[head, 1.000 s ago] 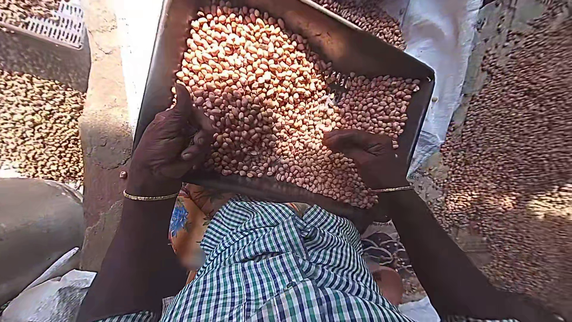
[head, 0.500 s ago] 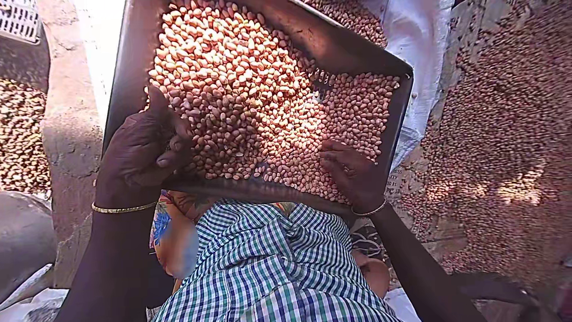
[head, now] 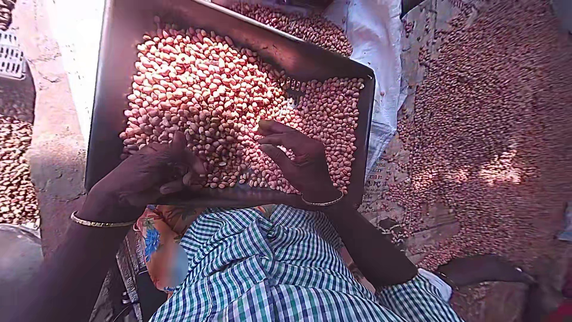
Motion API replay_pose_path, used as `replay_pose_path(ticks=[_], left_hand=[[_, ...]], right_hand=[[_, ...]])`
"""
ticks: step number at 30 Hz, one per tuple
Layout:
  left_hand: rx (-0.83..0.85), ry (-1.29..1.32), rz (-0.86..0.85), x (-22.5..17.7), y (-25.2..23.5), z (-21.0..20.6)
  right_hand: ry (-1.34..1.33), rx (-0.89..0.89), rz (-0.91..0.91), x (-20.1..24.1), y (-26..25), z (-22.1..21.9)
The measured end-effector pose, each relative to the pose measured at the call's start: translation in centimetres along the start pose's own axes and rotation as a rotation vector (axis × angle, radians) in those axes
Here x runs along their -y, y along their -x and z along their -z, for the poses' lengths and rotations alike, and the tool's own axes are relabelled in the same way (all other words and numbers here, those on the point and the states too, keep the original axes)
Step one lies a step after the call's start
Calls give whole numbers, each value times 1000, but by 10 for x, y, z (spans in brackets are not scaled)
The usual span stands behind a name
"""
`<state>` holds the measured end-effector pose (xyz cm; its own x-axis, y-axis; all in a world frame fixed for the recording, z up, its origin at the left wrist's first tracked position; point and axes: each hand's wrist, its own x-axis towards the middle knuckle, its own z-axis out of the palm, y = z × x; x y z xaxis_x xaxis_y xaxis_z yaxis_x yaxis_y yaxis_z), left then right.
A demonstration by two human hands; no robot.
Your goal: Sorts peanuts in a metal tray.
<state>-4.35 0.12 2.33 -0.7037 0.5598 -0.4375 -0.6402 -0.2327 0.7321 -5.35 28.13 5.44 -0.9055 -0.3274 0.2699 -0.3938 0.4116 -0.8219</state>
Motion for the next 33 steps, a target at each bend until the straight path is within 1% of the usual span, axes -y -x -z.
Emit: replay_pose_path(ticks=[1, 3, 4, 6, 8, 10, 11, 12, 13, 14, 15, 16, 17, 18, 19, 20, 21, 22, 23, 25, 26, 28, 31, 33], left_hand=[[-19, 11, -35, 1, 1, 1], [-62, 37, -110, 3, 2, 2], [-60, 45, -147, 4, 1, 2], [-14, 46, -201, 4, 0, 3], [-44, 56, -203, 2, 0, 0], [-99, 65, -182, 0, 2, -1], [-114, 69, -181, 0, 3, -1], [-117, 61, -187, 0, 2, 0], [-117, 57, -193, 0, 3, 2], [-127, 56, -195, 1, 3, 3], [-127, 42, -195, 0, 3, 3], [-115, 27, -197, 0, 2, 5], [-89, 23, -203, 0, 1, 7], [-63, 29, -214, 1, -1, 9], [-51, 40, -225, 3, -1, 11], [-49, 47, -236, 5, 0, 12], [-53, 46, -244, 5, 1, 12], [-59, 35, -245, 4, 1, 12], [-70, 18, -241, 4, 1, 11], [-30, 2, -258, 5, 1, 13], [-4, -7, -273, 6, 1, 14], [24, -6, -291, 7, -1, 16], [-2, -8, -301, 7, 0, 15], [-13, -7, -313, 7, 1, 14]], right_hand=[[63, 12, -69, -13, 9, 23], [183, 127, -198, -32, 38, 69], [225, 188, -214, -39, 51, 83], [304, 303, -152, -51, 75, 92], [367, 376, -76, -59, 87, 88], [346, 319, -39, -64, 87, 83], [274, 267, -79, -63, 84, 84], [167, 220, -174, -54, 77, 87], [43, 219, -305, -43, 69, 91], [-50, 278, -446, -33, 60, 95], [-92, 403, -552, -27, 49, 98], [-106, 517, -599, -25, 37, 101], [-139, 529, -586, -25, 26, 101], [-222, 426, -529, -25, 16, 100], [-317, 278, -462, -23, 7, 99], [-349, 186, -397, -21, 1, 98], [-279, 169, -317, -24, 3, 99], [-135, 242, -232, -29, 13, 101], [25, 372, -165, -35, 28, 102], [203, 586, -119, -41, 59, 101], [238, 637, -139, -41, 71, 99], [259, 673, -224, -36, 83, 95], [262, 728, -300, -28, 79, 94], [236, 778, -359, -26, 72, 102]])
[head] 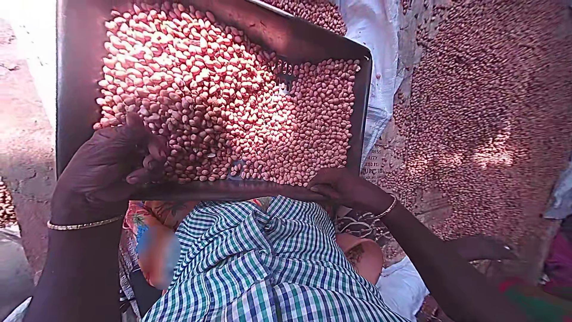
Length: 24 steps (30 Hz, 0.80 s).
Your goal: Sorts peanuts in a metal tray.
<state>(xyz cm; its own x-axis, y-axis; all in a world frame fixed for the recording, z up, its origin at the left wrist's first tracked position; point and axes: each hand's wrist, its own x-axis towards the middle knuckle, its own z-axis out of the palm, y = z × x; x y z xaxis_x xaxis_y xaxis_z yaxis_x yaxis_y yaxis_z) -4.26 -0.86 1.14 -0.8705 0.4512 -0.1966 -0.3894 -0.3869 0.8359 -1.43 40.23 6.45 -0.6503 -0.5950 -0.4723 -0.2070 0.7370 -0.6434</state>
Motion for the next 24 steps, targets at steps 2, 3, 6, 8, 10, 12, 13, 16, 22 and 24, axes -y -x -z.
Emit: replay_pose_path(ticks=[2, 3, 6, 8, 10, 12, 13, 16, 22, 24], left_hand=[[22, 0, -17, 0, -1, 0], [32, -5, -26, 0, -1, 1], [62, -38, -40, 2, -3, 4], [53, -37, -47, 2, -3, 4], [36, -13, -41, 1, -2, 2], [26, -9, -39, 1, -2, 1], [25, -15, -41, 1, -3, 1], [44, -7, -48, 2, -3, 3], [-13, 5, 28, 10, 2, 21], [-42, 14, 77, 12, 4, 28]], right_hand=[[-8, -98, 61, -8, 5, 5], [-4, -163, 76, -10, 7, 5], [35, -217, 69, -8, 7, -4], [82, -171, 39, -5, 5, -8], [121, -106, -37, 1, 5, -8], [154, -6, -161, 9, 3, -4], [165, 51, -214, 12, 2, 0], [76, 195, -304, 10, 0, 12], [-330, 1, -200, -10, 42, 31], [-610, -265, -126, -24, 55, 36]])
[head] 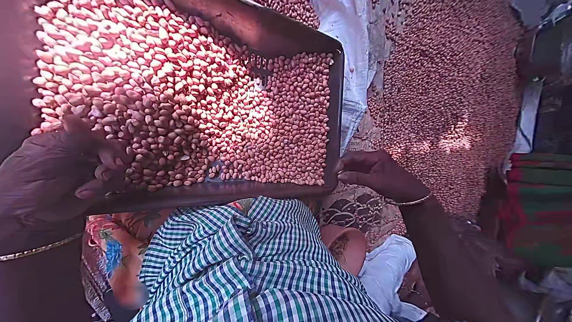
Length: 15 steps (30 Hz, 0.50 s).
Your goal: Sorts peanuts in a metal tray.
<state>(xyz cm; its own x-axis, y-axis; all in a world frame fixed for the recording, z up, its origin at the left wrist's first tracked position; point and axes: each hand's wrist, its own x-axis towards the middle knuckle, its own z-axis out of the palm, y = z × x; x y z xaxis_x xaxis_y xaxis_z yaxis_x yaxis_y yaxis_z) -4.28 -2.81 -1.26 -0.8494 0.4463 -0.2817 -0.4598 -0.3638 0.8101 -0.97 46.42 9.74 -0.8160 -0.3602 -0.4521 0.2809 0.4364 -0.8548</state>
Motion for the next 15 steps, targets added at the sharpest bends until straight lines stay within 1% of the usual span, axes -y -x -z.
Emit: replay_pose_path(ticks=[1, 2, 3, 4, 7, 9, 12, 14, 15], left_hand=[[19, 3, -19, 3, 0, 3], [35, 4, -42, 5, -2, 5], [38, 4, -53, 4, -3, 4], [36, -1, -58, 4, -3, 3], [26, 13, -72, 4, -2, 1], [25, 32, -80, 3, -3, 0], [-64, 19, -38, -3, -1, -14], [-83, 13, -36, -10, -1, -26], [-48, 10, -63, -10, -2, -26]], right_hand=[[-93, -133, 50, -9, 2, 3], [-127, -258, 58, -17, 2, 2], [-109, -360, 38, -22, 2, -4], [-11, -419, 15, -23, 3, -12], [610, -402, 58, -22, 6, -33], [852, -353, 80, -25, 4, -46], [1013, -325, 52, -28, -1, -57], [977, -346, 63, -28, -4, -56], [887, -364, 43, -24, -5, -53]])
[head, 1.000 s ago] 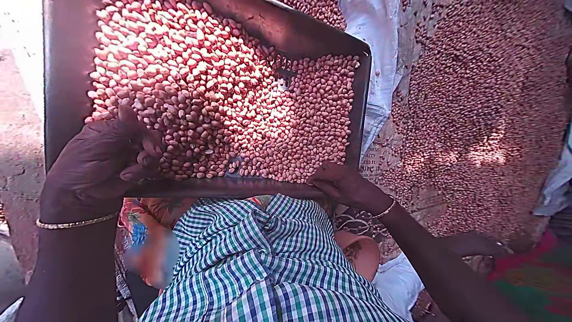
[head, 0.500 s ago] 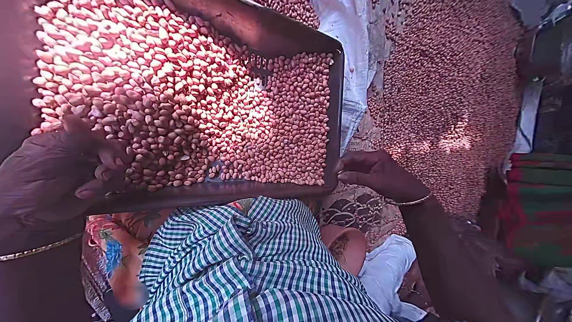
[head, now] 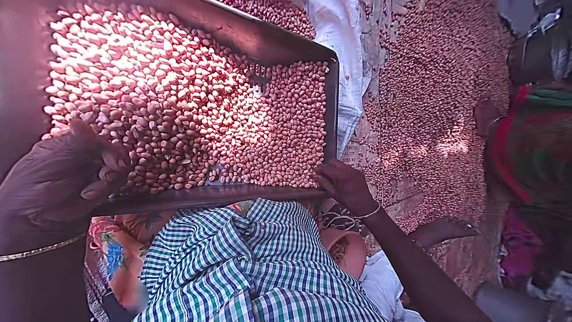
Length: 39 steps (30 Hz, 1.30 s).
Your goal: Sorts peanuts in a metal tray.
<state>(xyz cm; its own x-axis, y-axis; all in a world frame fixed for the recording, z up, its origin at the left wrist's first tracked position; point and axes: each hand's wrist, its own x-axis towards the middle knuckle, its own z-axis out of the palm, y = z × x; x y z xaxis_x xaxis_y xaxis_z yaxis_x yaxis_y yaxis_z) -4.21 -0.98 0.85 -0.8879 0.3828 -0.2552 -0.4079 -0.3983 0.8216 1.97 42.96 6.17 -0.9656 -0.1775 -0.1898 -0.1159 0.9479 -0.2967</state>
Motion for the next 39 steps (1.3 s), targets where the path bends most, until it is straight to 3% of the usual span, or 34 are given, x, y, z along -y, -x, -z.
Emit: replay_pose_path(ticks=[3, 6, 8, 10, 12, 14, 16, 19, 21, 25, 27, 30, 33, 36, 39], left_hand=[[120, 5, -86, 4, -2, 6], [26, 38, 59, -6, 0, -10], [14, 42, 185, -10, 0, -21], [-24, 71, 304, -13, -2, -30], [14, 112, 320, -13, -3, -27], [48, 133, 261, -10, -2, -21], [51, 162, 199, -8, -2, -17], [58, 177, 124, -6, -3, -13], [31, 198, 108, -5, -1, -13], [1, 203, 119, -9, 0, -16], [16, 205, 114, -9, 0, -16], [43, 203, 98, -8, 1, -14], [28, 185, 92, -7, 2, -14], [11, 153, 83, -6, 2, -12], [-25, 144, 65, -8, 3, -14]], right_hand=[[-361, -138, -70, 20, -16, 28], [-628, -307, 286, 91, -50, 25], [-593, -317, 529, 155, -74, 3], [-474, -250, 656, 194, -92, -21], [-519, -338, 672, 188, -114, -30], [-648, -424, 603, 146, -142, -25], [-767, -320, 603, 104, -163, -29], [-859, -52, 794, 97, -182, -51], [-810, 44, 936, 109, -196, -66], [-407, 143, 1077, 96, -187, -80], [-218, 276, 1054, 66, -155, -68], [-196, 411, 946, 16, -113, -35], [-445, 224, 706, -3, -102, -14], [-725, -12, 339, 28, -122, -28], [-673, -88, 238, 59, -135, -46]])
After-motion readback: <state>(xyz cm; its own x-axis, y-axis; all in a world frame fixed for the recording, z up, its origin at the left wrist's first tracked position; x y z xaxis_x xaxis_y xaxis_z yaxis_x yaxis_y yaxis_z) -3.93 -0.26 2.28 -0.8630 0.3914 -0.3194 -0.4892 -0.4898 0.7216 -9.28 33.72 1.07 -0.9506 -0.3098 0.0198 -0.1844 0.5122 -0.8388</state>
